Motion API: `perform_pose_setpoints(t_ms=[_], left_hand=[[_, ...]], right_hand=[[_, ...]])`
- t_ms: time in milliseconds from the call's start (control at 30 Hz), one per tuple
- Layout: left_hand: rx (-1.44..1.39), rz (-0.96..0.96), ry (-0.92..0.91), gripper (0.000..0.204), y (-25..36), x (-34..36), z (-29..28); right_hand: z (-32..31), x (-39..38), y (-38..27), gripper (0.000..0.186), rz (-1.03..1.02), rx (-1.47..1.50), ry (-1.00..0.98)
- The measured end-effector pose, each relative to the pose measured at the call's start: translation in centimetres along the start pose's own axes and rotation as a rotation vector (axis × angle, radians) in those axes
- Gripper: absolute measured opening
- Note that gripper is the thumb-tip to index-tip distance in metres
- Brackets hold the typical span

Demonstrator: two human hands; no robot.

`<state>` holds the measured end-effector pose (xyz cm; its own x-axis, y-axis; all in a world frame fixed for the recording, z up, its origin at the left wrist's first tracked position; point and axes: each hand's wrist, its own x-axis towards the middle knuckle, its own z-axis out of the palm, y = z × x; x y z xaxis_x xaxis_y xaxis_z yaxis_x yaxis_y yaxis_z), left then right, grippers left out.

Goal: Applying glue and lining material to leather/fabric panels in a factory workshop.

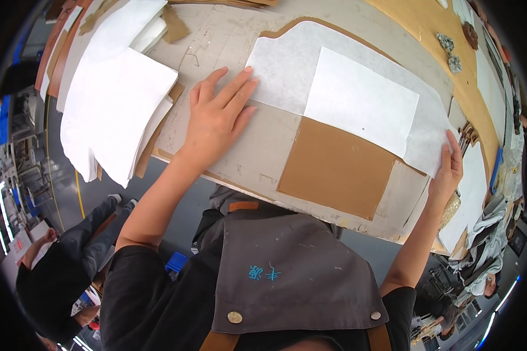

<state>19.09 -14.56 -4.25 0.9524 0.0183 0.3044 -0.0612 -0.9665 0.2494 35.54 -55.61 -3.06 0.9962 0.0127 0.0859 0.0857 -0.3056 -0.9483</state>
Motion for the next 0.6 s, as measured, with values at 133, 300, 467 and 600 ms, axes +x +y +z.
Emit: perform_pose_setpoints(t_ms=[133, 300, 467, 600], left_hand=[[0.013, 0.000, -0.028, 0.040, -0.13, -0.27, 0.38], [0.006, 0.005, -0.032, 0.040, -0.07, -0.33, 0.30], [0.015, -0.027, -0.073, 0.043, 0.03, -0.55, 0.31], [-0.038, -0.053, 0.017, 0.045, 0.62, -0.39, 0.31]], right_hand=[[-0.09, -0.07, -0.11, 0.028, 0.010, -0.002, -0.020], [0.05, -0.21, -0.21, 0.028, -0.016, -0.010, -0.007], [-0.47, -0.25, 0.17, 0.029, -0.008, 0.001, -0.010], [-0.48, -0.11, 0.42, 0.029, 0.036, 0.016, -0.022]])
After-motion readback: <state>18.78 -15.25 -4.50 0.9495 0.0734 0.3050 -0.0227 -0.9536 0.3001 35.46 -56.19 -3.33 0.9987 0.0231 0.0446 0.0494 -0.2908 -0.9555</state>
